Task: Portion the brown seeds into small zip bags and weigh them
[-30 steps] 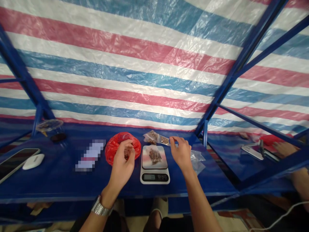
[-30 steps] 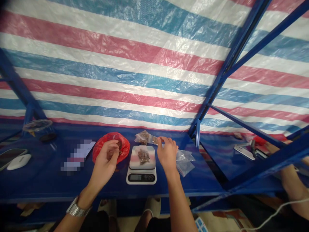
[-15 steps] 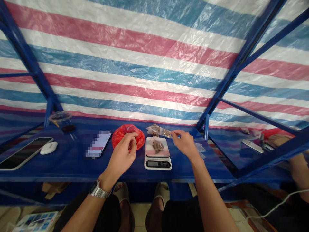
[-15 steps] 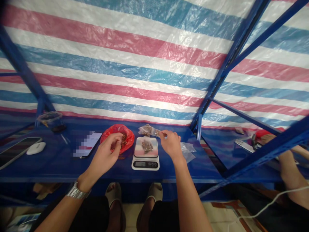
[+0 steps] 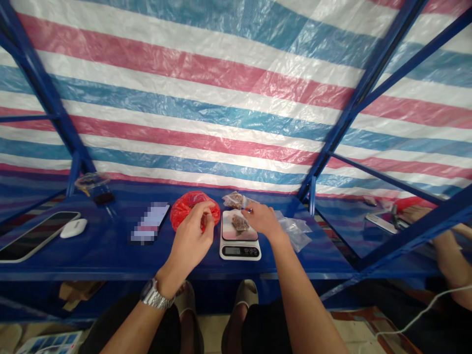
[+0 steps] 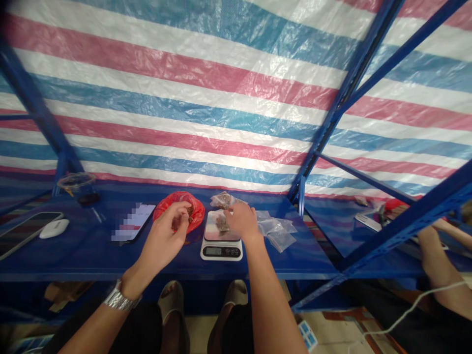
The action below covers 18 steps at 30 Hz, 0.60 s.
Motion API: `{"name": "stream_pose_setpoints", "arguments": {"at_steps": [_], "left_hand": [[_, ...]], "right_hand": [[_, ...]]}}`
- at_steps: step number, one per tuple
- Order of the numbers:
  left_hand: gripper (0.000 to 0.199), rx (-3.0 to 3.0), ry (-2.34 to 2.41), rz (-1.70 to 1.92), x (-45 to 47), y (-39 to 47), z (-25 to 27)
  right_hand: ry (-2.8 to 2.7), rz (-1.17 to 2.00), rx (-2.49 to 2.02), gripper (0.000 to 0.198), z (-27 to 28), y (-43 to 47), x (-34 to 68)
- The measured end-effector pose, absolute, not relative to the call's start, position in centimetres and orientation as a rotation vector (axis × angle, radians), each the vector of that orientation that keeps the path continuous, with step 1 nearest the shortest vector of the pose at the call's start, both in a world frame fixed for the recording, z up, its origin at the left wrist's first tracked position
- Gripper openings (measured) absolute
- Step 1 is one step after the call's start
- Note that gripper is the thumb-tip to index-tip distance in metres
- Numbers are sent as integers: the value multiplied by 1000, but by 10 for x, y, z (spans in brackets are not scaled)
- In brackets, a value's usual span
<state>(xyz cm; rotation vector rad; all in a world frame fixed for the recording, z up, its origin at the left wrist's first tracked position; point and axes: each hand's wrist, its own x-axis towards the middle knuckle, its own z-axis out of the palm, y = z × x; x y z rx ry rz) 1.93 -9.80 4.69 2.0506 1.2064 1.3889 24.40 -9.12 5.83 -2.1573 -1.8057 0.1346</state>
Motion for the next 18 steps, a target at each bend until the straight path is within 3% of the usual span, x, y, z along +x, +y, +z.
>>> {"name": "stream_pose_setpoints", "arguments": {"at_steps": [4, 12, 18], "left_hand": [[16, 1765, 1407, 1429, 26, -102, 38], [19, 1560, 1234, 1258, 31, -113, 6], [33, 865, 1087, 1200, 34, -104, 1]], "right_hand": [[-1843, 171, -2169, 46, 45, -81, 231], [-1864, 250, -1997, 30, 40, -66, 228], [-2014, 286, -1583, 46, 49, -58, 190]]}}
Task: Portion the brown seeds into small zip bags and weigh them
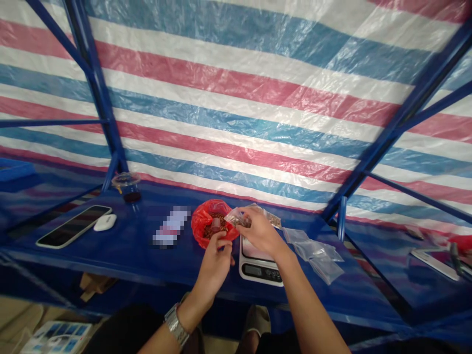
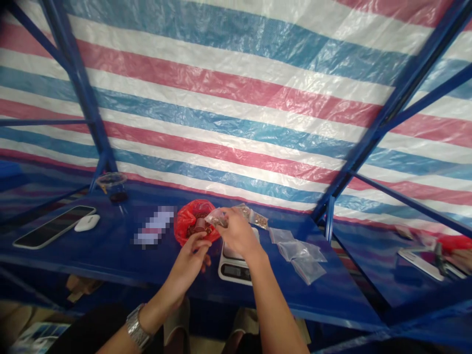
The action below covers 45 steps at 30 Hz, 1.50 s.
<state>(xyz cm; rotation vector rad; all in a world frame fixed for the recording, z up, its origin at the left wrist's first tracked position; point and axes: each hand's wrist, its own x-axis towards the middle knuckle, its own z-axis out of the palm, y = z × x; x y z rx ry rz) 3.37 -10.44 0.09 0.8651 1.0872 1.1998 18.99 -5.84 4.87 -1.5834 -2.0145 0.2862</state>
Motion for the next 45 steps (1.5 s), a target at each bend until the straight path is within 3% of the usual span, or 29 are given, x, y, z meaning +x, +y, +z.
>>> {"name": "stream_pose_setpoints", "arguments": {"at_steps": [5, 10, 16, 25, 30, 33, 37, 45], "left_hand": [[38, 541, 866, 1121, 45, -102, 13], [53, 402, 822, 1154, 49, -93, 15], [50, 361, 798, 1129, 45, -89, 13], [51, 462, 807, 1033, 35, -87, 7], [71, 569, 899, 1092, 34, -87, 7], [80, 677, 1020, 1142, 34, -85, 6], [70, 875, 1122, 1158, 29, -80, 0], [56, 1291, 1091, 1547, 20, -82, -4]], "right_hand": [[-2119, 255, -1557, 65, 42, -49, 151], [-2200, 188, -1662, 56, 36, -39, 141], [-2248, 180, -1623, 61, 32, -34, 144], [-2303, 225, -1566, 49, 36, -37, 143], [-2195, 432, -1449, 51, 36, -42, 147], [-2045, 684, -1305, 41, 38, -44, 152], [-1906, 816, -1202, 20, 37, -43, 159], [-1725, 721, -1115, 18, 44, -52, 160]]}}
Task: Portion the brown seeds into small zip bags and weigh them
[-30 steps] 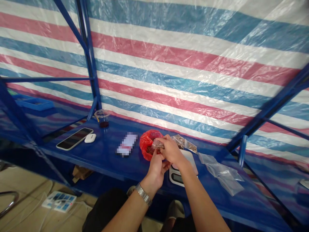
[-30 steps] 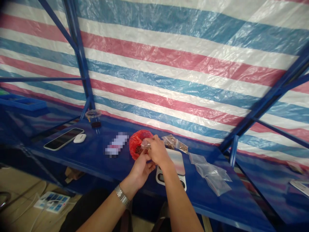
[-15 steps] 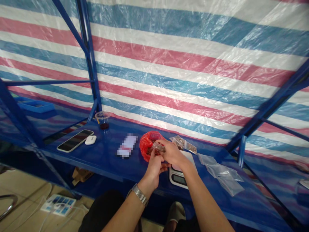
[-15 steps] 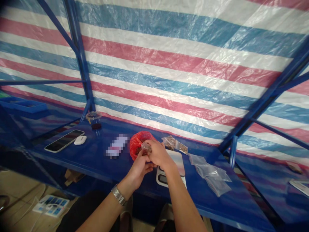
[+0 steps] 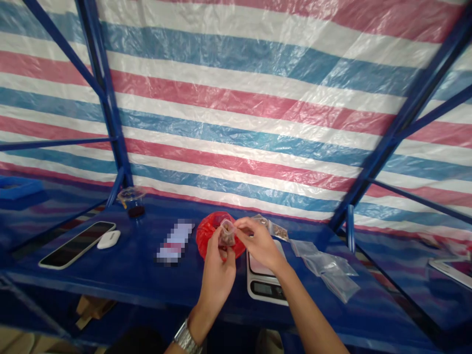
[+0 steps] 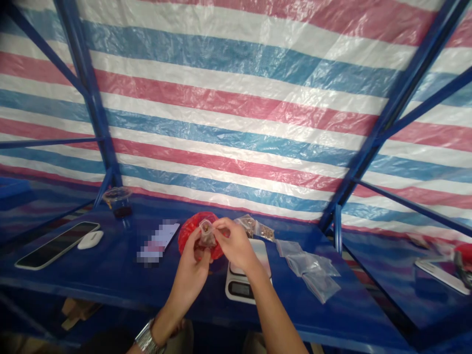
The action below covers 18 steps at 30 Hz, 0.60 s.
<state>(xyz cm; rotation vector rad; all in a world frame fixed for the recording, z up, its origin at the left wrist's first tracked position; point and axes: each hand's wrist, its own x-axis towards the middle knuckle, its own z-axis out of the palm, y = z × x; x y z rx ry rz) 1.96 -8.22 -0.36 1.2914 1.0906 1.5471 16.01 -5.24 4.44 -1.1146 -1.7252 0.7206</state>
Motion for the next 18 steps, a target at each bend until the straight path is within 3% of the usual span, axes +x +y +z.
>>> {"name": "stream_pose_setpoints", "arguments": {"at_steps": [6, 11, 14, 18], "left_hand": [[49, 1591, 1080, 1500, 35, -75, 1], [39, 1812, 1048, 1358, 55, -69, -4], [38, 1868, 1078, 1284, 57, -70, -6], [34, 1889, 1162, 1253, 48, -71, -9]], "right_hand": [[-1387, 748, -1175, 18, 58, -63, 198], [-1383, 666, -1510, 14, 30, -67, 249], [-1473, 498, -1627, 13, 8, -68, 264], [-1623, 129, -1641, 27, -5, -64, 271]]}}
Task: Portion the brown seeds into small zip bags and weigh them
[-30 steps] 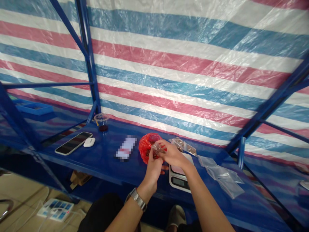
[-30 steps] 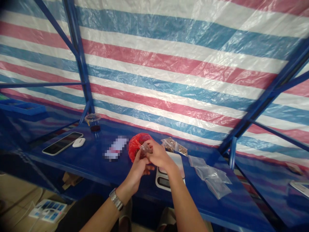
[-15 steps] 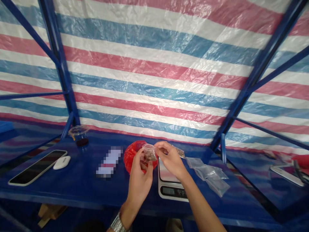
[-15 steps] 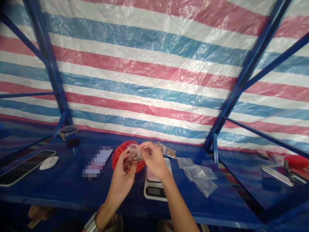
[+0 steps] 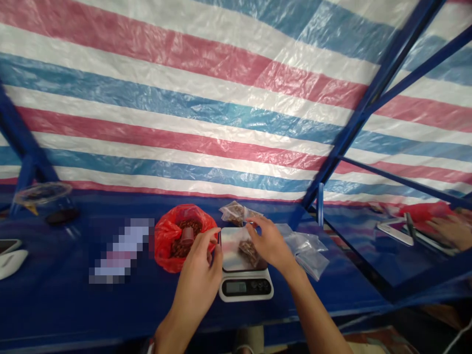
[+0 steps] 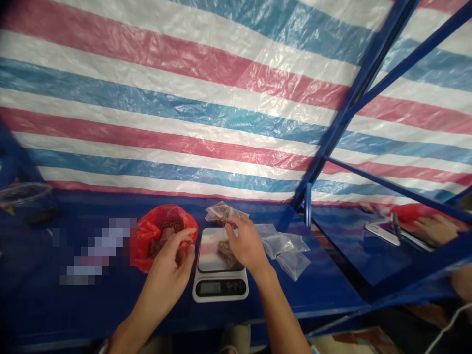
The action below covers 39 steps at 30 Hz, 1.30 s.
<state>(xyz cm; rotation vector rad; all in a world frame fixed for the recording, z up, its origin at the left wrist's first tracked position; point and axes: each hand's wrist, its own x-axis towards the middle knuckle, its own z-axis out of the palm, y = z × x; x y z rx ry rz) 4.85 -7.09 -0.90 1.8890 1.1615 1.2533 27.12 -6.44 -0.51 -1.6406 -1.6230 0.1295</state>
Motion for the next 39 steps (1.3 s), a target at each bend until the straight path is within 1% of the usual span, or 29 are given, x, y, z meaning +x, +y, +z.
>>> {"name": "stream_pose_setpoints", "arguments": {"at_steps": [4, 9, 17, 23, 28, 33, 36, 39], "left_hand": [[33, 1833, 1238, 1228, 35, -67, -17], [31, 1821, 1279, 1203, 30, -62, -25], [29, 1823, 1249, 1203, 53, -68, -12], [23, 1705, 1271, 1283, 69, -69, -14], [26, 1633, 1290, 1353, 77, -72, -8], [18, 1630, 1298, 1375, 80, -74, -3], [21, 1642, 1313, 1352, 81, -75, -6], [30, 1662, 1335, 1266, 80, -75, -12]], "right_hand": [[-1497, 4, -1594, 33, -6, -57, 284], [-1315, 4, -1598, 36, -1, -57, 292], [-1450, -82, -1544, 29, 20, -80, 280], [-1531, 10, -1604, 24, 21, -91, 285], [-1627, 20, -1661, 27, 19, -90, 280], [-1677, -4, -1809, 24, 10, -95, 275], [-1696, 17, -1881, 33, 0, -96, 268], [-1637, 120, -1875, 33, -9, -91, 260]]}}
